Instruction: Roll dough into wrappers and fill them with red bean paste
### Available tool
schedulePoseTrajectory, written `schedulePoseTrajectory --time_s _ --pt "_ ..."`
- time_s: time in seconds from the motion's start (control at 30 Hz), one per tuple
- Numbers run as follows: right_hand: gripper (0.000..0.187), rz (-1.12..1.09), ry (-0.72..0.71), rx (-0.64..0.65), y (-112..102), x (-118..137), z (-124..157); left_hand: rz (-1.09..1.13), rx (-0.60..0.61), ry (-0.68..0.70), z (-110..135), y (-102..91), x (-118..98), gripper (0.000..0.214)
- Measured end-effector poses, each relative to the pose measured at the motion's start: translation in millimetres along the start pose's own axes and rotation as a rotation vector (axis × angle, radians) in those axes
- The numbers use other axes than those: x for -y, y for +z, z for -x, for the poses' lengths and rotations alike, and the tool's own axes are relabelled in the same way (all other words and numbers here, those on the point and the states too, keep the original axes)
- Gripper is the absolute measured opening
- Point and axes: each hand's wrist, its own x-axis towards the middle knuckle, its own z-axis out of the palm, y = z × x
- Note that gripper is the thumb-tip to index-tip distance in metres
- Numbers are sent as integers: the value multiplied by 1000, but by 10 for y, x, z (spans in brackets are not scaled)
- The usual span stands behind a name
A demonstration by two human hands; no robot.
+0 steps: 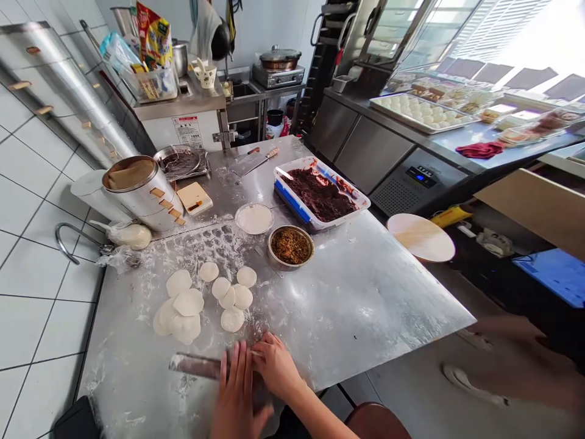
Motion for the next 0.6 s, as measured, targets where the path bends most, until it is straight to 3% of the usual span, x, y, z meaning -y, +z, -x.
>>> schedulePoseTrajectory --time_s 0.03,0.1,0.17,0.27,0.3,0.4,0.47,0.6 --pt "25 -3 14 -6 -8 5 33 -17 -136 32 79 -2 -16 97" --pt "34 -12 40 -21 -11 13 119 -41 -204 47 163 16 -36 99" --pt "38 -7 33 -25 -4 14 147 -39 -153 18 81 44 -40 96" --pt "27 26 -2 -12 -31 -3 48 -7 64 -66 -85 38 -55 97" --pt "23 33 0 -6 -55 -16 17 9 88 -41 -64 17 -69 100" --pt "25 21 60 -23 -127 -69 44 -2 -73 46 182 -58 -118 100" --pt "33 -2 94 -50 -138 -96 106 -8 -97 49 245 -74 -123 101" --pt "32 -17 61 -71 -108 -104 27 24 56 -31 -116 -7 -117 93"
